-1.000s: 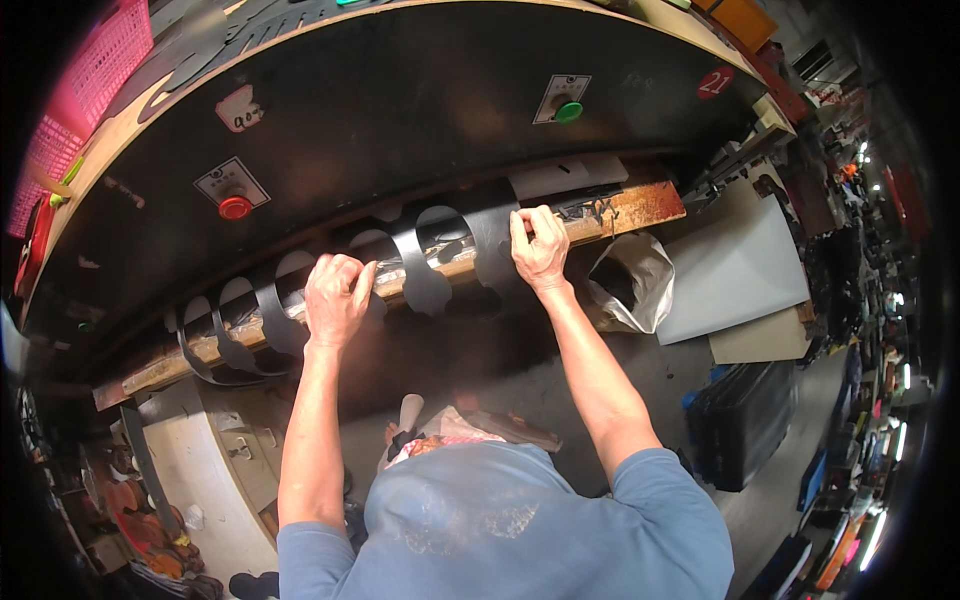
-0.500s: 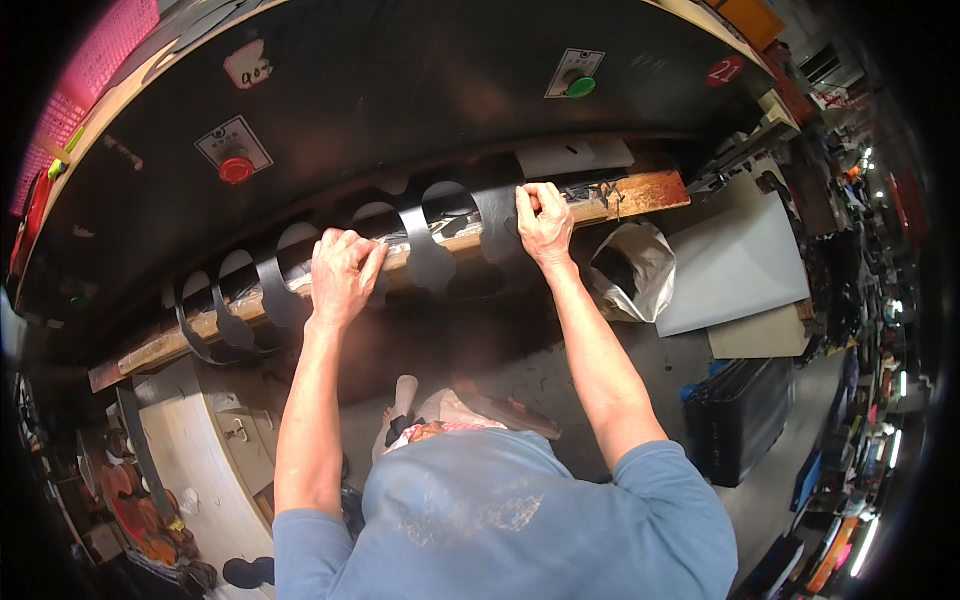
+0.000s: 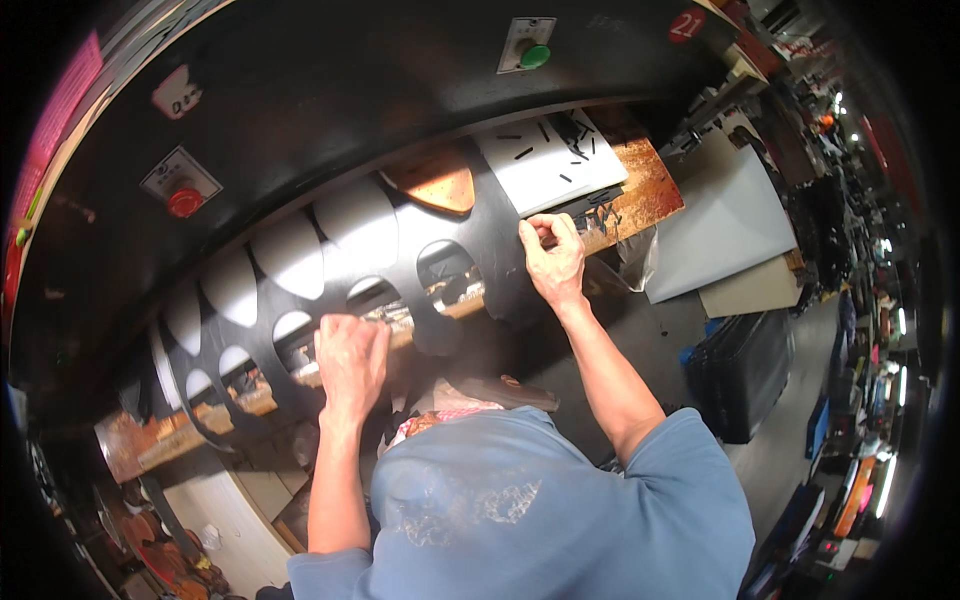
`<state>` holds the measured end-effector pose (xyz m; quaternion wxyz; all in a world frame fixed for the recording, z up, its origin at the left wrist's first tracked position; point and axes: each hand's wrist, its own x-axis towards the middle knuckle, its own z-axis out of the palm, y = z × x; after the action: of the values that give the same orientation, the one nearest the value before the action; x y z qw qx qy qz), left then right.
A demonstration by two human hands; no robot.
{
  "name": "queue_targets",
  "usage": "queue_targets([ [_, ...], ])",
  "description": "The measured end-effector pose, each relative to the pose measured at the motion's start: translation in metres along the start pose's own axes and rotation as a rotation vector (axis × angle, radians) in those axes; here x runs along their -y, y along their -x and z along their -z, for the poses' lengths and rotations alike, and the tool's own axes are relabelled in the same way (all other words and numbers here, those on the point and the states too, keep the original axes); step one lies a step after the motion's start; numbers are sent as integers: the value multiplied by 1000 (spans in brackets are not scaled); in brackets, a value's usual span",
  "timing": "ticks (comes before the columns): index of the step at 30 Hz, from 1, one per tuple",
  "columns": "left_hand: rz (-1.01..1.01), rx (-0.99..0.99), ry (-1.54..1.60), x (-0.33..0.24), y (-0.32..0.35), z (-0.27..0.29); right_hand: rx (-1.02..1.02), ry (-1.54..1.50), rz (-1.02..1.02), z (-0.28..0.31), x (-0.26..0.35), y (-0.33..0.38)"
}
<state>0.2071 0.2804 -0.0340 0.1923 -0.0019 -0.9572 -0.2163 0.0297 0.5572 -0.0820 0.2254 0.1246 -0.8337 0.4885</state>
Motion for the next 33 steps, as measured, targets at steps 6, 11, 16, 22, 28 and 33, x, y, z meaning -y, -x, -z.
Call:
queue_targets([
  [6, 161, 318, 220, 7, -46, 26, 215, 38, 159, -48, 36, -55],
  [11, -33, 31, 275, 35, -136, 8, 560, 149, 174, -92, 53, -95],
  [16, -73, 23, 149, 64, -208, -58, 645, 179, 276, -106, 48, -119],
  [22, -157, 25, -15, 74, -210, -82, 761, 2, 143, -94, 41, -145],
  [28, -131, 66, -34, 71, -212, -81, 861, -745, -471, -52, 19, -180],
  [33, -41, 186, -30, 60, -219, -69, 586, -844, -515, -26, 42, -144],
])
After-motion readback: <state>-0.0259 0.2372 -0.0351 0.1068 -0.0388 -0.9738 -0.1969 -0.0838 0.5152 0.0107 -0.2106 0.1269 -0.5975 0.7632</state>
